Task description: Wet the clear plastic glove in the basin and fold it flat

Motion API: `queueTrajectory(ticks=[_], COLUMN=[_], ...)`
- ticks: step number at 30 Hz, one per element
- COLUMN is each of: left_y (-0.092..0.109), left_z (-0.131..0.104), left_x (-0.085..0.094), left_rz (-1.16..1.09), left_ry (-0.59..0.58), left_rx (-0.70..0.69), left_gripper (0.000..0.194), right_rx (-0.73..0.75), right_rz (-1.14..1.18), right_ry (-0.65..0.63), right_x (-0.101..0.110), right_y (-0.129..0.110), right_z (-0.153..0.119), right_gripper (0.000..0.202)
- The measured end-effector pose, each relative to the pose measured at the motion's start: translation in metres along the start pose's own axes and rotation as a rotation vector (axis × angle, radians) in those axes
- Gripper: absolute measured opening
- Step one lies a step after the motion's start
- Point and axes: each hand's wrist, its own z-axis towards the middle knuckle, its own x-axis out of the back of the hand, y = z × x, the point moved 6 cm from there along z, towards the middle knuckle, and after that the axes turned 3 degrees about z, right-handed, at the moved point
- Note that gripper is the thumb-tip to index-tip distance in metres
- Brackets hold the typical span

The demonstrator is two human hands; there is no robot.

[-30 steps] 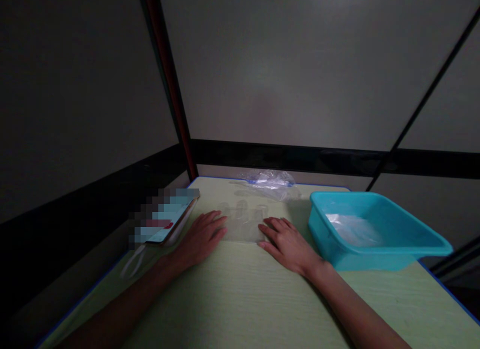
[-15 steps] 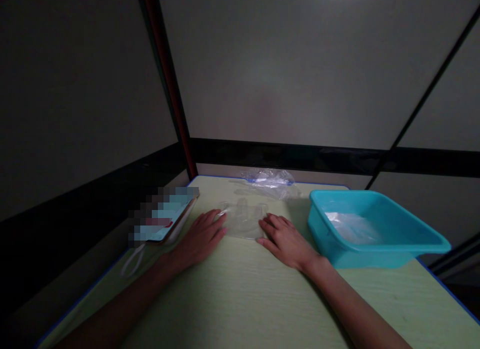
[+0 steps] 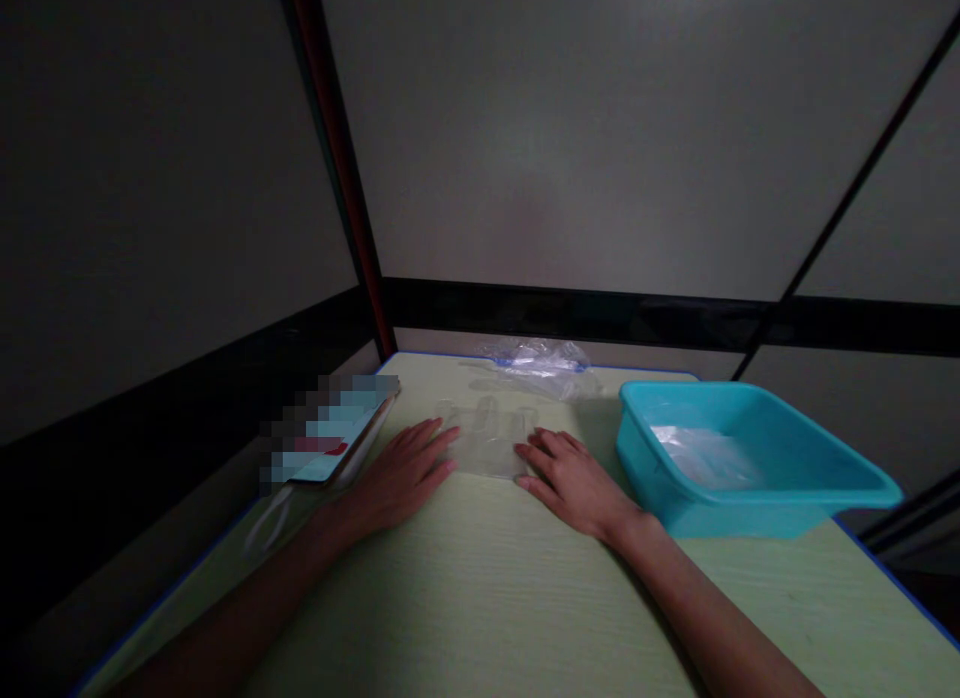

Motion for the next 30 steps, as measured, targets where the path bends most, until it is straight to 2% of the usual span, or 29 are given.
queueTrajectory(ticks=[9, 14, 18, 24, 30], left_y=[-0.002, -0.006, 0.011, 0.044, 0.045], left_z=[0.003, 0.004, -0.001, -0.008, -0.007], left_x=[0.001, 0.004, 0.012, 0.008, -0.001], left_rz=[0.037, 0.029, -0.006, -0.097, -0.085], left_ry=[-0.006, 0.033, 0.062, 0.002, -0.069], left_rx=[-0.007, -0.007, -0.148, -0.276, -0.263], left_gripper=[0.043, 0.053, 0.055, 0.054, 0.052], right_rx=[-0.003, -0.016, 0.014, 0.124, 0.117], right_rz=[0.002, -0.003, -0.009, 0.047, 0.088], right_ry=[-0.005, 0.049, 0.07, -0.04, -0.142], right_x=[-0.004, -0.002, 0.006, 0.003, -0.01], right_y=[0.004, 0.005, -0.005, -0.031, -0.029], right_z=[-0.001, -0.001, -0.002, -0.005, -0.006], right_gripper=[0.049, 0.049, 0.048, 0.053, 0.06])
